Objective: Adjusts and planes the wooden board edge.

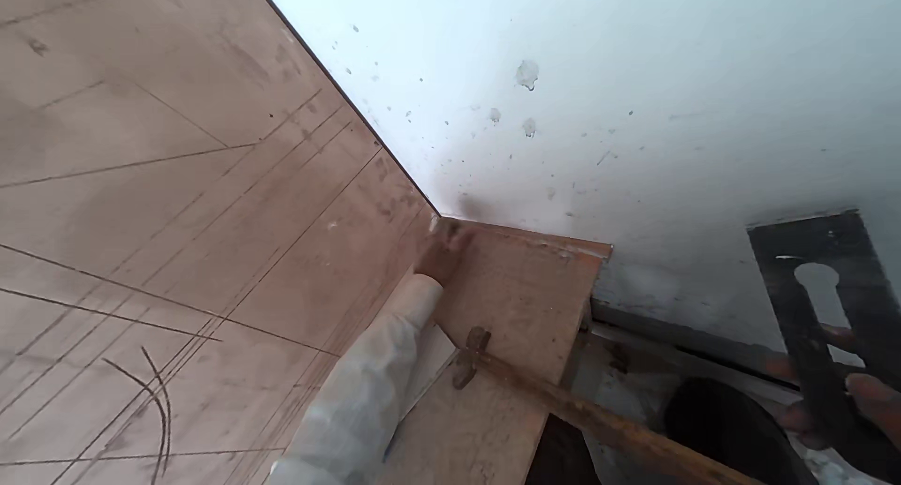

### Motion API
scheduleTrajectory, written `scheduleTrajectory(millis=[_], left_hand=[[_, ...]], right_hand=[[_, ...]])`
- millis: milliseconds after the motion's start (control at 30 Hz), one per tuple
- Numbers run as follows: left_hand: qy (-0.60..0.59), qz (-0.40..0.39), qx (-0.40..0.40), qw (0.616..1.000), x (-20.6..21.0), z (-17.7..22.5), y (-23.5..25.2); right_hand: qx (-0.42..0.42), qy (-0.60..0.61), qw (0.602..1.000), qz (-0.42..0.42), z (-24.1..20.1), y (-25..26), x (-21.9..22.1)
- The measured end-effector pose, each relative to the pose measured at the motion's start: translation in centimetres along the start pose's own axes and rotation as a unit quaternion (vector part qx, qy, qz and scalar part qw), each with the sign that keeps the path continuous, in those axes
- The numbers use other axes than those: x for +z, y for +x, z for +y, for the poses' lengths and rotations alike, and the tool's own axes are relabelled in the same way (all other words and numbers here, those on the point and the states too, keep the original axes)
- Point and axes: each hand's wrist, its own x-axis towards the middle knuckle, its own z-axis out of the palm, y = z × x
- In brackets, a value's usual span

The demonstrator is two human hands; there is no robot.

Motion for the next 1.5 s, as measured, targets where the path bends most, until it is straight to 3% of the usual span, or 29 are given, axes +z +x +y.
scheduleTrajectory(millis=[67,200,333,400,467,533,567,600,700,833,900,933,1000,1033,1067,1100,1200,1333,1500], left_hand=[[0.048,0.004,-0.085,0.995,-1.0,-2.3,2.5],[0.225,-0.036,-0.069,0.971,-1.3,-1.4,4.8],[0.253,-0.067,-0.096,0.960,-1.0,-1.1,6.1],[0.175,-0.067,-0.093,0.978,-1.5,-1.4,6.0],[-0.049,0.022,-0.073,0.996,-2.5,-1.8,5.5],[-0.292,0.118,-0.100,0.944,-3.2,-1.4,5.0],[-0.330,0.140,-0.120,0.926,-3.4,-1.1,4.9],[-0.308,0.143,-0.132,0.931,-3.3,-1.0,4.8],[-0.070,0.093,-0.138,0.983,-2.0,-1.9,5.3],[0.139,-0.005,-0.147,0.979,1.7,-0.3,5.3],[0.058,0.003,-0.137,0.989,1.7,-0.2,5.0],[-0.053,0.039,-0.127,0.990,0.8,0.0,4.5],[-0.310,0.148,-0.121,0.931,-0.5,0.3,3.9],[-0.371,0.189,-0.125,0.901,-1.0,0.4,3.7],[-0.369,0.216,-0.131,0.894,-1.2,0.4,3.6],[-0.321,0.214,-0.138,0.912,-1.0,0.2,3.4],[-0.118,0.098,-0.143,0.978,1.0,0.2,3.1],[-0.074,0.047,-0.098,0.991,5.0,0.9,2.5],[-0.020,-0.043,-0.008,0.999,7.2,5.3,-1.9]], right_hand=[[0.003,-0.008,1.000,-0.002,0.0,-0.1,-0.1],[0.004,-0.010,1.000,0.003,0.6,-0.2,-0.3],[0.016,-0.022,0.999,0.017,0.5,-0.4,-0.5],[0.015,-0.039,0.999,0.029,0.3,-0.6,-0.5],[0.018,-0.021,0.999,0.016,0.9,-0.6,-1.0],[0.020,-0.016,1.000,0.013,1.3,-0.6,-1.2],[0.020,-0.016,1.000,0.013,1.4,-0.6,-1.3],[0.020,-0.014,1.000,0.012,1.5,-0.5,-1.2],[0.022,-0.013,1.000,0.011,1.7,-0.4,-0.9],[0.019,-0.034,0.999,0.013,1.7,-0.8,-0.9],[0.026,-0.038,0.999,0.016,1.8,-1.1,-1.2],[0.027,-0.039,0.999,0.017,1.9,-1.2,-1.4],[0.032,-0.031,0.999,0.028,2.1,-1.4,-1.8],[0.036,-0.027,0.999,0.031,2.2,-1.4,-1.9],[0.039,-0.026,0.998,0.034,2.3,-1.4,-1.9],[0.041,-0.028,0.998,0.034,2.3,-1.3,-1.8],[0.033,-0.031,0.999,0.029,2.3,-1.2,-1.4],[0.001,-0.055,0.998,0.034,2.6,-1.9,-1.7],[0.019,-0.050,0.998,0.038,3.0,-2.1,-2.0]])
